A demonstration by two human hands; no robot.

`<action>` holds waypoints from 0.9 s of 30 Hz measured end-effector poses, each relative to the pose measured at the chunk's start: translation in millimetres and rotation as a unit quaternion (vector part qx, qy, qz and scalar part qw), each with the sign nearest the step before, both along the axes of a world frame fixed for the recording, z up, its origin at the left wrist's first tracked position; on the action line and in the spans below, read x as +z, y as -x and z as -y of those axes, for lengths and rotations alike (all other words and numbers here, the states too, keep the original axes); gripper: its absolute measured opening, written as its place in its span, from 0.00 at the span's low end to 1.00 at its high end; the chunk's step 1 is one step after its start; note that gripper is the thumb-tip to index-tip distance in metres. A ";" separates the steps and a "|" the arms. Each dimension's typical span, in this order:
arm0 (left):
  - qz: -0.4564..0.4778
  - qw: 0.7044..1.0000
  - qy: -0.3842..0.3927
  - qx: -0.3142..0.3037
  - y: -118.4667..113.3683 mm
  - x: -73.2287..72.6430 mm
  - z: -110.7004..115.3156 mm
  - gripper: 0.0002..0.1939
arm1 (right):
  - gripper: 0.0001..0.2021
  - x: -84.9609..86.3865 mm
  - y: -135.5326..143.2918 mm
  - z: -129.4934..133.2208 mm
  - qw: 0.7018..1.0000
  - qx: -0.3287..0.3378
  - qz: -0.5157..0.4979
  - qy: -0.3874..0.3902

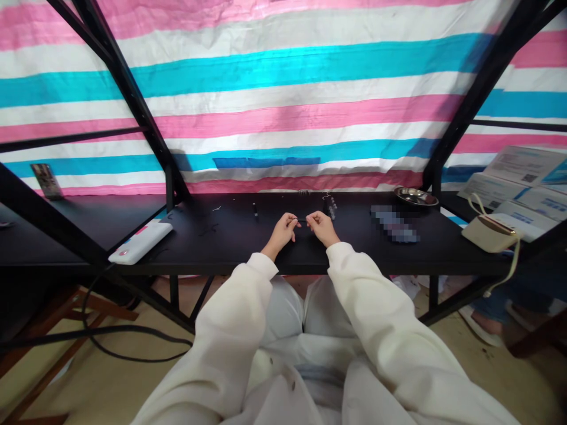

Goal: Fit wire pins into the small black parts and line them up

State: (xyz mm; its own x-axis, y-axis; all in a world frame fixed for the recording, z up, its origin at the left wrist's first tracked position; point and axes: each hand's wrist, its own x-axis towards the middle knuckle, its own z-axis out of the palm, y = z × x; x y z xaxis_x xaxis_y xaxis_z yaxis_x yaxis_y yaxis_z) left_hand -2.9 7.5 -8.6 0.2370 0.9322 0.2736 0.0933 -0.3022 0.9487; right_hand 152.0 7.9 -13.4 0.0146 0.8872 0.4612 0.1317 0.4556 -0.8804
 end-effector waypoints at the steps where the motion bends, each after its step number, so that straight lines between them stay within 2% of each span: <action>1: -0.009 1.000 -0.009 0.002 -0.3 -1.6 -0.9 0.06 | 0.19 -0.2 0.0 -0.2 1.000 0.001 0.000 0.001; 6: -0.049 0.998 -0.035 0.014 -0.1 -5.9 -1.5 0.08 | 0.18 -2.3 0.8 -2.5 1.000 0.008 -0.002 0.006; 13: -0.095 0.994 -0.033 0.036 0.7 -1.4 3.6 0.13 | 0.18 -4.3 1.3 -3.8 1.000 0.013 0.003 0.012; 21: -0.077 0.995 -0.025 0.059 1.5 -2.5 0.7 0.18 | 0.19 -0.9 2.6 0.6 1.000 0.017 0.001 0.014; 27: -0.053 0.996 -0.015 0.064 1.7 -3.5 -0.7 0.20 | 0.20 -5.5 2.9 -0.8 0.998 0.039 0.016 0.040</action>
